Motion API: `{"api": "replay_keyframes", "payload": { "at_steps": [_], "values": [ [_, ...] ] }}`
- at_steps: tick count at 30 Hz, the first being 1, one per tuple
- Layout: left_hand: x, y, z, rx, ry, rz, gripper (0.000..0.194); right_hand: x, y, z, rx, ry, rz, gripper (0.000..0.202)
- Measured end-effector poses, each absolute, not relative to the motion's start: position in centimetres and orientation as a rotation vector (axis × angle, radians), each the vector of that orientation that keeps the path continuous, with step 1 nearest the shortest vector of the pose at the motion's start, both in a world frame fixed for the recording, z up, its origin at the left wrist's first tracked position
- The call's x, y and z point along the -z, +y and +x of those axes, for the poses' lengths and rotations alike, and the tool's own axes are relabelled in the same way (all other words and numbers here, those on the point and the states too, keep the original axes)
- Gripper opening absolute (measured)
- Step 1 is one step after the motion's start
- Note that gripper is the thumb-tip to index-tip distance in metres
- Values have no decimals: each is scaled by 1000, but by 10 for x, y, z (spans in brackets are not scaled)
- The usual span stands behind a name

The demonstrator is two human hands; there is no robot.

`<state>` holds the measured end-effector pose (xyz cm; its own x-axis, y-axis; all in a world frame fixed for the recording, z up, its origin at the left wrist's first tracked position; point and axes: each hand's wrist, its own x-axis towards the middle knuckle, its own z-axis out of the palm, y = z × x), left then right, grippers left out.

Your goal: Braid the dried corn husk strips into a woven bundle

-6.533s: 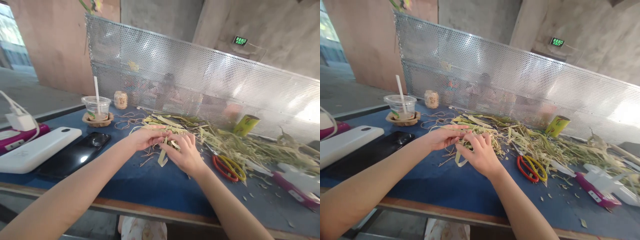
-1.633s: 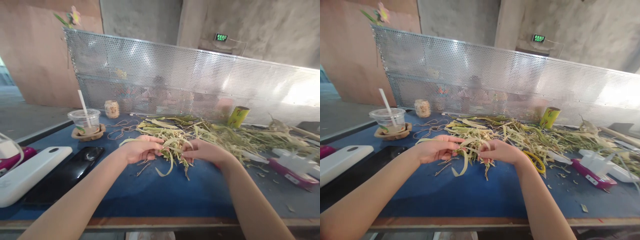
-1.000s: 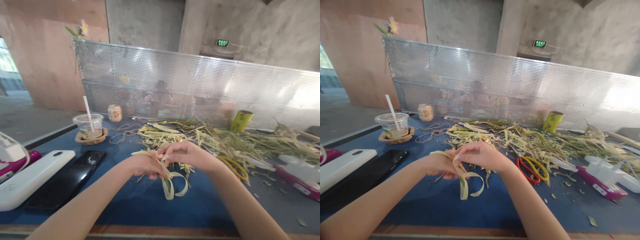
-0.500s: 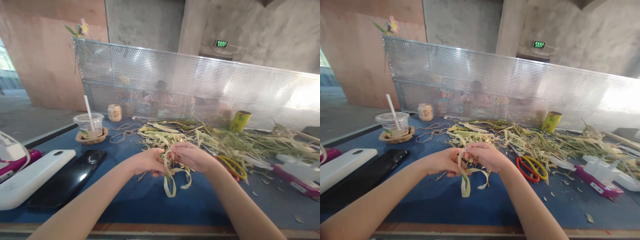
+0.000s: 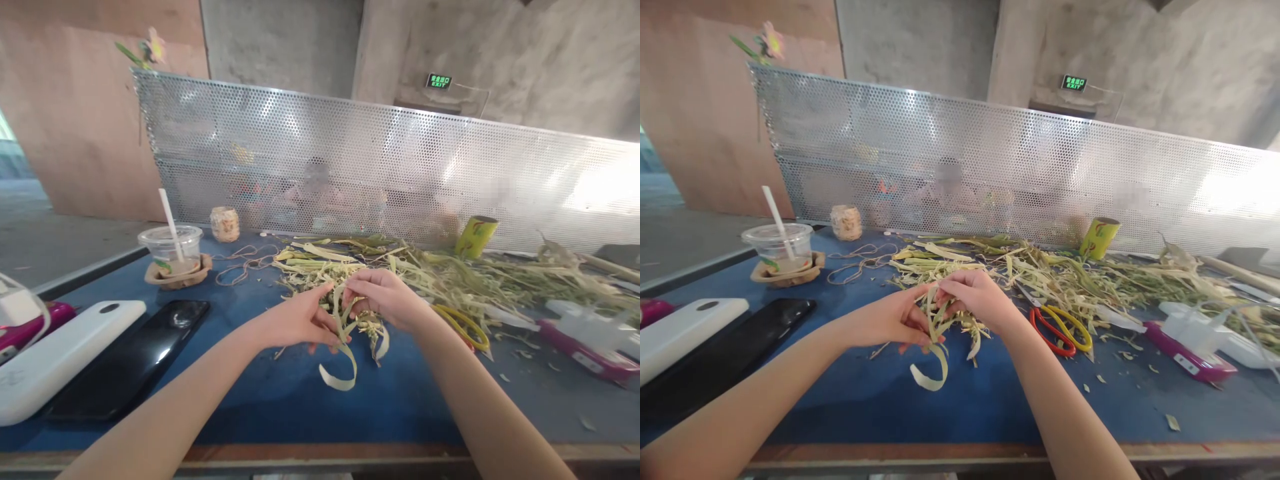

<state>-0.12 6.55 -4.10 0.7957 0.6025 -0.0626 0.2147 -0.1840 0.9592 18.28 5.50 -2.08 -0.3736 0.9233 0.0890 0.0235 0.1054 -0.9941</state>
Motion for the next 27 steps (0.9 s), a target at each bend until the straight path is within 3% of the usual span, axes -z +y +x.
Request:
{"api": "replay_keyframes", "payload": {
  "at_steps": [7, 13, 19, 27],
  "values": [
    [43, 67, -1, -443, 611, 1657, 100, 19, 55, 185, -1303, -1538, -973, 24],
    [40, 64, -1, -400, 662, 1691, 98, 19, 56, 182, -1289, -1567, -987, 24],
    [37, 61, 1, -401, 555, 1614, 81, 19, 56, 186, -1251, -1576, -967, 23],
    [35, 57, 4, -450, 529, 1490, 88, 19, 56, 189, -1203, -1594, -937, 23]
  ]
}}
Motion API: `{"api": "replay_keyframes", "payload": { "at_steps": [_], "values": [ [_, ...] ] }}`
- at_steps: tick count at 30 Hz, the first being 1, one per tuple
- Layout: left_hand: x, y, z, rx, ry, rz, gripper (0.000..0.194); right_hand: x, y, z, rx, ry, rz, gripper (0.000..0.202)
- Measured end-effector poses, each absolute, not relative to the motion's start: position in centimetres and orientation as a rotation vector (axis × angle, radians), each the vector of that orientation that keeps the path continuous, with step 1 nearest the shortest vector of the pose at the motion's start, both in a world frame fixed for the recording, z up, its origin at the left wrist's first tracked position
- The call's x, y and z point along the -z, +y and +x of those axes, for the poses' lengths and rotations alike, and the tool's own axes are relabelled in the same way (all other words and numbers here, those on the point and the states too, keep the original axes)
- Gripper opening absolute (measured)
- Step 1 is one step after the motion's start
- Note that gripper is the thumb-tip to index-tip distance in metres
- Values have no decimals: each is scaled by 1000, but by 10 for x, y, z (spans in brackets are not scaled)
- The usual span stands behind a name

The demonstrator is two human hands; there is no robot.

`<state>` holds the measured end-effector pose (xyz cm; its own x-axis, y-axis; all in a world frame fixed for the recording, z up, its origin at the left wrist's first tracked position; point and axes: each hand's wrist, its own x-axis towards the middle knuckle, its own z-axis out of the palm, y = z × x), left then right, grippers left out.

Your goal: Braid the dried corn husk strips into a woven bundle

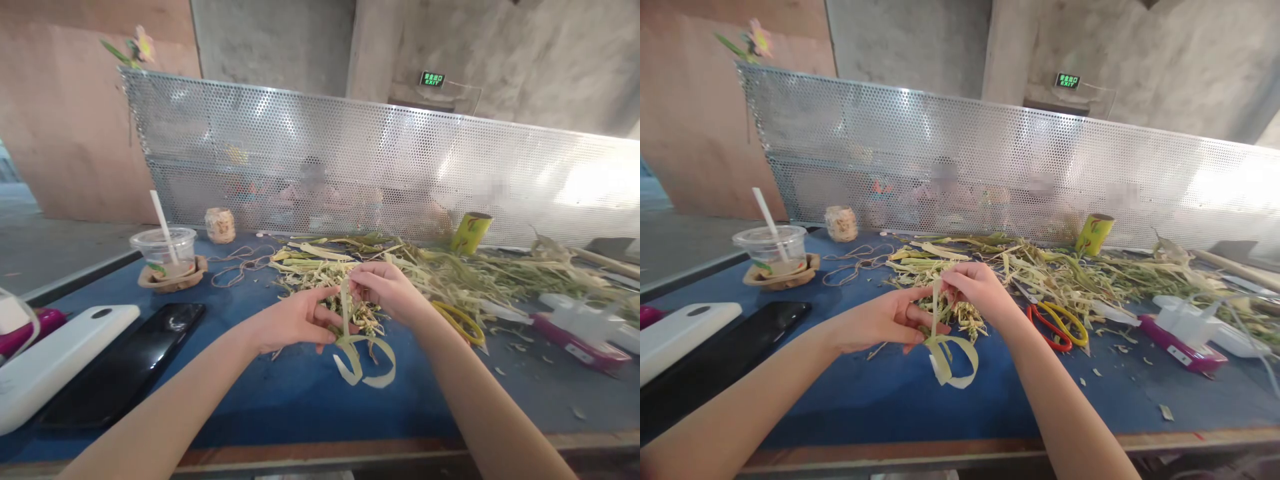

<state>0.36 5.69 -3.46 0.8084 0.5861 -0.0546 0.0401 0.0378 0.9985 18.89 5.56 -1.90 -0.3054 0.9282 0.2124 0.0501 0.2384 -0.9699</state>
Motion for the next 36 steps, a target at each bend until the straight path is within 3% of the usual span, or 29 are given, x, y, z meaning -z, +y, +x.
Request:
{"api": "replay_keyframes", "payload": {
  "at_steps": [15, 19, 27, 31, 36],
  "values": [
    [29, 52, 4, -426, 572, 1536, 51, 11, 54, 184, -766, -1965, -1241, 25],
    [31, 54, 5, -445, 622, 1541, 51, 11, 53, 181, -769, -1966, -1250, 25],
    [31, 54, 8, -537, 693, 1516, 27, 11, 54, 188, -830, -1873, -1169, 31],
    [30, 54, 10, -559, 785, 1413, 29, 18, 55, 191, -702, -1753, -1160, 21],
    [32, 56, 10, -565, 883, 1332, 27, 19, 41, 179, -492, -1689, -900, 25]
  ]
}}
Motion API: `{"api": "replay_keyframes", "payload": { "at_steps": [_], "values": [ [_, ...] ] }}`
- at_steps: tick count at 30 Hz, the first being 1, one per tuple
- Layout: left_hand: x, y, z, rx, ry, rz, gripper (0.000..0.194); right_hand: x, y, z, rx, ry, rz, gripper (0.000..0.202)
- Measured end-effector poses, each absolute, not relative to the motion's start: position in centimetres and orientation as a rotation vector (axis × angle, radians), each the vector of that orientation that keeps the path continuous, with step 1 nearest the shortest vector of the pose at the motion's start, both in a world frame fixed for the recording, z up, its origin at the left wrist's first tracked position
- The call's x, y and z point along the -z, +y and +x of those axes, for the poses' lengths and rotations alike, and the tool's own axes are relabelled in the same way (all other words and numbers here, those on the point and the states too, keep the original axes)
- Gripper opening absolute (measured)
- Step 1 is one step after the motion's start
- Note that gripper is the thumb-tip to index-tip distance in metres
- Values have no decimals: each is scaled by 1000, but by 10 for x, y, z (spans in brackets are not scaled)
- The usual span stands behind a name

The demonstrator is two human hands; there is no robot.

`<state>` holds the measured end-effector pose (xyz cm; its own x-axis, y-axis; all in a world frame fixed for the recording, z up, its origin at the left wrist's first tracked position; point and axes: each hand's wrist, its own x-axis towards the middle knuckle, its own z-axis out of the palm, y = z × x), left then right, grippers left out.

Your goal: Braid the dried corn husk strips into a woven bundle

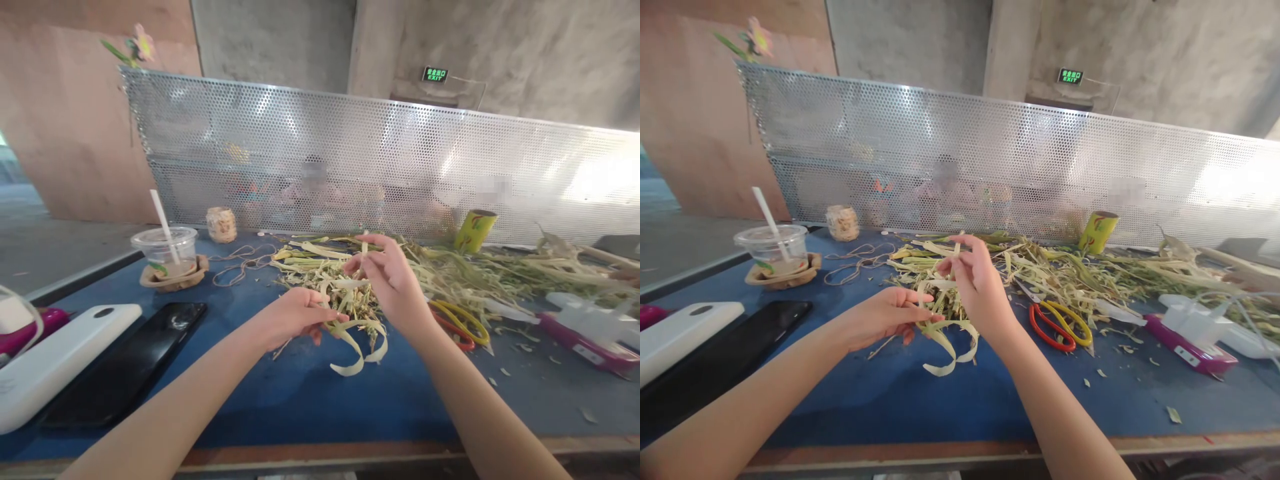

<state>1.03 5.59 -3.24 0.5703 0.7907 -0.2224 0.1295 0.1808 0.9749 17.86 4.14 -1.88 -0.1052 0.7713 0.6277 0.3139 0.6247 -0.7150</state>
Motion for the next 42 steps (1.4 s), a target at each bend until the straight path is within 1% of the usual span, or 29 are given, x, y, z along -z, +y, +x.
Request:
{"api": "replay_keyframes", "payload": {
  "at_steps": [2, 5, 6, 7, 10, 11, 14, 16, 20, 24, 25, 27, 33, 39, 42],
  "values": [
    [33, 57, 10, -561, 891, 1323, 20, 17, 36, 173, -473, -1598, -827, 32],
    [32, 58, 10, -577, 867, 1313, 16, 16, 32, 170, -537, -1540, -765, 46],
    [32, 59, 9, -586, 856, 1302, 15, 16, 31, 171, -549, -1551, -769, 47],
    [32, 59, 9, -596, 845, 1288, 14, 16, 30, 174, -546, -1586, -786, 46],
    [32, 59, 9, -618, 826, 1253, 14, 17, 29, 184, -435, -1864, -830, 21],
    [33, 59, 9, -623, 822, 1247, 15, 17, 29, 187, -364, -2002, -820, 18],
    [34, 59, 9, -635, 807, 1235, 15, 20, 30, 189, -169, -2240, -833, 17],
    [34, 60, 10, -639, 804, 1230, 14, 22, 31, 187, -149, -2265, -865, 18],
    [35, 63, 9, -645, 830, 1233, 14, 23, 37, 186, -294, -2129, -995, 26],
    [31, 67, 5, -663, 861, 1263, 20, 23, 47, 203, -378, -1986, -1054, 22],
    [30, 67, 4, -669, 867, 1272, 21, 23, 50, 208, -370, -2015, -1031, 20],
    [27, 68, 2, -681, 881, 1289, 21, 24, 54, 215, -412, -2139, -1041, 23],
    [27, 71, -2, -719, 919, 1376, 21, 27, 55, 213, -755, -2181, -1242, 20],
    [30, 71, -5, -681, 958, 1470, 40, 28, 58, 214, -666, -2181, -1289, 18],
    [27, 70, -4, -680, 977, 1476, 37, 27, 58, 219, -666, -2125, -1271, 15]
  ]
}}
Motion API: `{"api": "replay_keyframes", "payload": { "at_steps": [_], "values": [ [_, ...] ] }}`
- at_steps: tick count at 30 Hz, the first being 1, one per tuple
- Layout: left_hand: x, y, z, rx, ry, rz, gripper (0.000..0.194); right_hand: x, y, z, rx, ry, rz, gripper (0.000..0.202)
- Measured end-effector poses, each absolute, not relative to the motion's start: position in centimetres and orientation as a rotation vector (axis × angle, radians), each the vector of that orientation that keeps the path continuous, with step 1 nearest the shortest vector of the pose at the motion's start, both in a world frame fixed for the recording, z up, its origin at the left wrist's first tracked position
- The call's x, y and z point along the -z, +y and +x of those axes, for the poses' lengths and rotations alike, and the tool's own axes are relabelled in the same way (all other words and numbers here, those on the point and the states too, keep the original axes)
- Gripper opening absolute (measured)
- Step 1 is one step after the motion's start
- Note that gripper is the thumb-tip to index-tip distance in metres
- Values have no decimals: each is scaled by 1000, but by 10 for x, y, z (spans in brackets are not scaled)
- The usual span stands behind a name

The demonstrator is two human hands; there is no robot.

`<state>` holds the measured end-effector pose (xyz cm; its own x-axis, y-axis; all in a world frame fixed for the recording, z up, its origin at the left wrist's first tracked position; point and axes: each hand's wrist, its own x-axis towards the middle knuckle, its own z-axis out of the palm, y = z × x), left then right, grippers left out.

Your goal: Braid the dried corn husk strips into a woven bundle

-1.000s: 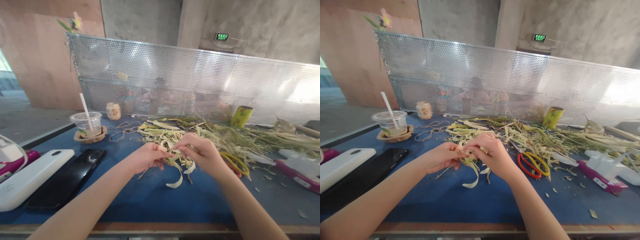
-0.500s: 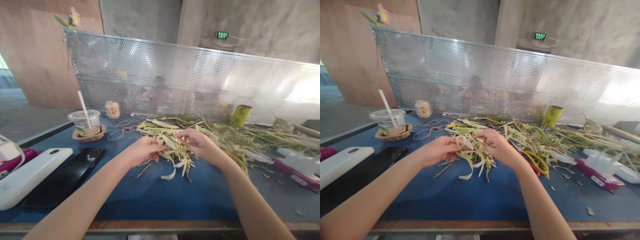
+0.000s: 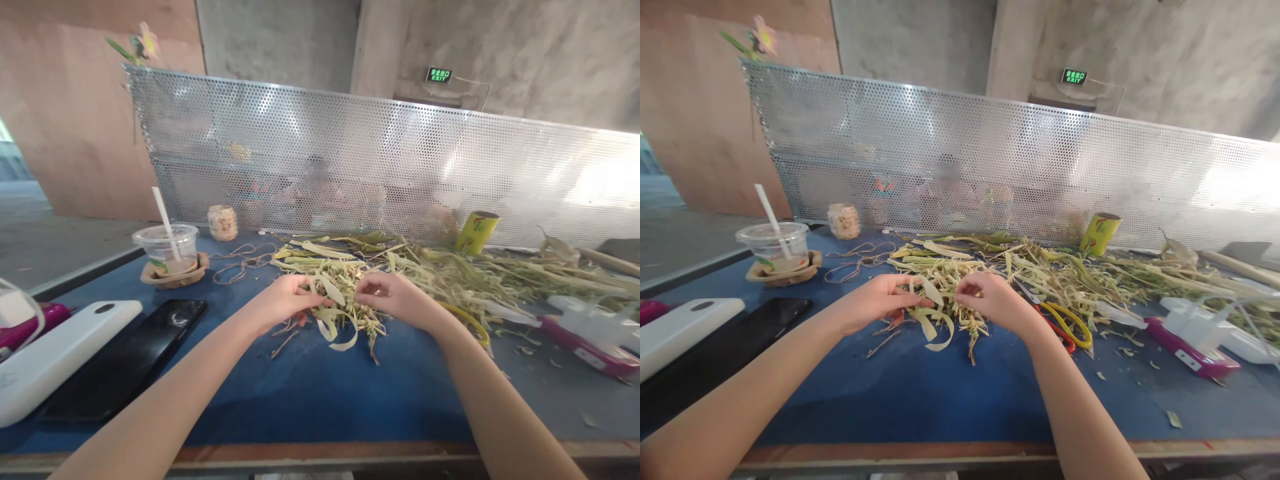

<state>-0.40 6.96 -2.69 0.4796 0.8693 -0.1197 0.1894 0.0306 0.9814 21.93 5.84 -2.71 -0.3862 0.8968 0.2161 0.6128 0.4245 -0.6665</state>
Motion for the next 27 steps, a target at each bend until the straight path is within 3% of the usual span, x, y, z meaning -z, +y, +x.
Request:
{"api": "replay_keyframes", "payload": {
  "at_steps": [8, 11, 20, 24, 27],
  "values": [
    [33, 74, 0, -682, 1020, 1282, 9, 19, 49, 223, -1045, -1892, -995, 15],
    [33, 73, 1, -668, 985, 1265, 8, 19, 48, 221, -1213, -1892, -760, 19],
    [29, 61, 6, -528, 847, 1395, 43, 28, 57, 206, -1208, -1883, -1017, 27],
    [29, 61, 6, -570, 899, 1342, 74, 37, 63, 205, -1250, -1814, -1151, 30],
    [30, 63, 6, -622, 890, 1322, 73, 41, 65, 206, -1191, -1785, -1186, 27]
  ]
}}
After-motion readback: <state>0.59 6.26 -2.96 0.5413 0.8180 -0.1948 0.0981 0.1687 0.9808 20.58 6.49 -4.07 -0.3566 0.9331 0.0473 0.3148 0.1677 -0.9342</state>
